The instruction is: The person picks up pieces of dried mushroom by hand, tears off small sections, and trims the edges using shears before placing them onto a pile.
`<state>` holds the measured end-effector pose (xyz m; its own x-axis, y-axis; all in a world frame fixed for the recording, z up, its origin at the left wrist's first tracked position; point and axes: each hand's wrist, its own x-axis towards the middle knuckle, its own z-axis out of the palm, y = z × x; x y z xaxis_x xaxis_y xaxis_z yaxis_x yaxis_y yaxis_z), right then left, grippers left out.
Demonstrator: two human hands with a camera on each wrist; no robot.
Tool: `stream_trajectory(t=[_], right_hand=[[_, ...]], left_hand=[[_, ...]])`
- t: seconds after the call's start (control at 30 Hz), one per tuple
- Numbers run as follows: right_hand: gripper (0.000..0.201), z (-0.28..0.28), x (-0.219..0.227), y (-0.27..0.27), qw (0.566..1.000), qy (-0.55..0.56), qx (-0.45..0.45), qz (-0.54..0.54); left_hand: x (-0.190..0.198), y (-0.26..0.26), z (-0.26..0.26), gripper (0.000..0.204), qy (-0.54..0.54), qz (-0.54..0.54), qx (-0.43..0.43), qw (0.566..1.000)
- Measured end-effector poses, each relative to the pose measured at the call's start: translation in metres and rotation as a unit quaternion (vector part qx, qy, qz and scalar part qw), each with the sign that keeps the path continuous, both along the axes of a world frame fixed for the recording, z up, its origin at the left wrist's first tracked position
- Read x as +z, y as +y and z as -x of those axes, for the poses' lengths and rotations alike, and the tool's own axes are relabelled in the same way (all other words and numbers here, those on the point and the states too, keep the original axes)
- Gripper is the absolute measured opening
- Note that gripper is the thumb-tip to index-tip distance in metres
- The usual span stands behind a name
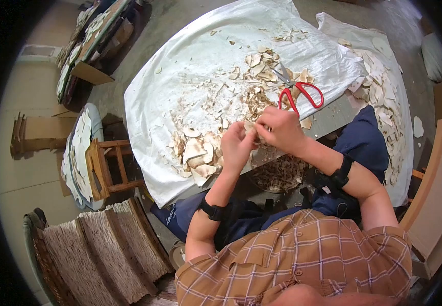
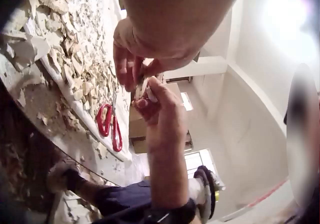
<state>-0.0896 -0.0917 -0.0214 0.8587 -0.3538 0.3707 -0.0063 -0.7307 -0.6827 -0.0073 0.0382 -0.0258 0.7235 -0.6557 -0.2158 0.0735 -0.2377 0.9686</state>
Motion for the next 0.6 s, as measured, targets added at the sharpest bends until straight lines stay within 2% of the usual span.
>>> stream_trajectory(t=[0.03,0.13,0.17,0.2,0.27,0.3,0.37,0.4,0.47,0.5,0.57,0.6], right_hand=[[0.011,-0.002,-0.004,0.000,0.998,0.002,-0.035,-0.044],[0.014,-0.010,-0.013,-0.011,0.992,-0.065,-0.080,-0.077],[0.014,-0.010,-0.016,-0.011,0.992,-0.067,-0.078,-0.076],[0.018,-0.010,-0.016,-0.009,0.975,-0.021,-0.012,-0.221],[0.026,-0.010,-0.017,-0.008,0.876,0.086,0.126,-0.458],[0.026,-0.008,-0.018,-0.009,0.875,0.087,0.125,-0.459],[0.026,-0.006,-0.020,-0.013,0.906,0.113,0.137,-0.384],[0.026,-0.005,-0.012,-0.013,0.893,0.101,0.146,-0.414],[0.027,-0.005,-0.013,-0.016,0.889,0.132,0.166,-0.405],[0.027,-0.005,-0.013,-0.018,0.884,0.163,0.185,-0.397],[0.028,-0.005,-0.012,-0.019,0.877,0.166,0.209,-0.398],[0.029,-0.004,-0.011,-0.020,0.871,0.168,0.232,-0.399]], left_hand=[[0.002,-0.001,-0.002,0.018,-0.001,-0.001,0.000,1.000],[0.015,0.000,-0.013,0.018,0.201,0.117,0.076,0.970],[0.014,0.000,-0.015,0.018,0.200,0.119,0.077,0.970],[0.013,0.000,-0.016,0.019,0.213,0.119,0.096,0.965],[0.008,0.000,-0.014,0.021,0.225,0.126,0.114,0.959],[0.010,0.001,-0.012,0.021,0.227,0.125,0.115,0.959],[0.017,0.003,-0.012,0.022,0.213,0.101,0.078,0.969],[0.017,0.005,-0.015,0.022,0.214,0.101,0.078,0.968],[0.019,0.010,-0.025,0.021,0.106,0.023,-0.043,0.993],[0.021,0.012,-0.028,0.021,0.107,0.023,-0.041,0.993],[0.025,0.015,-0.032,0.020,0.089,-0.044,-0.125,0.987],[0.025,0.014,-0.030,0.019,0.068,-0.049,-0.129,0.988]])
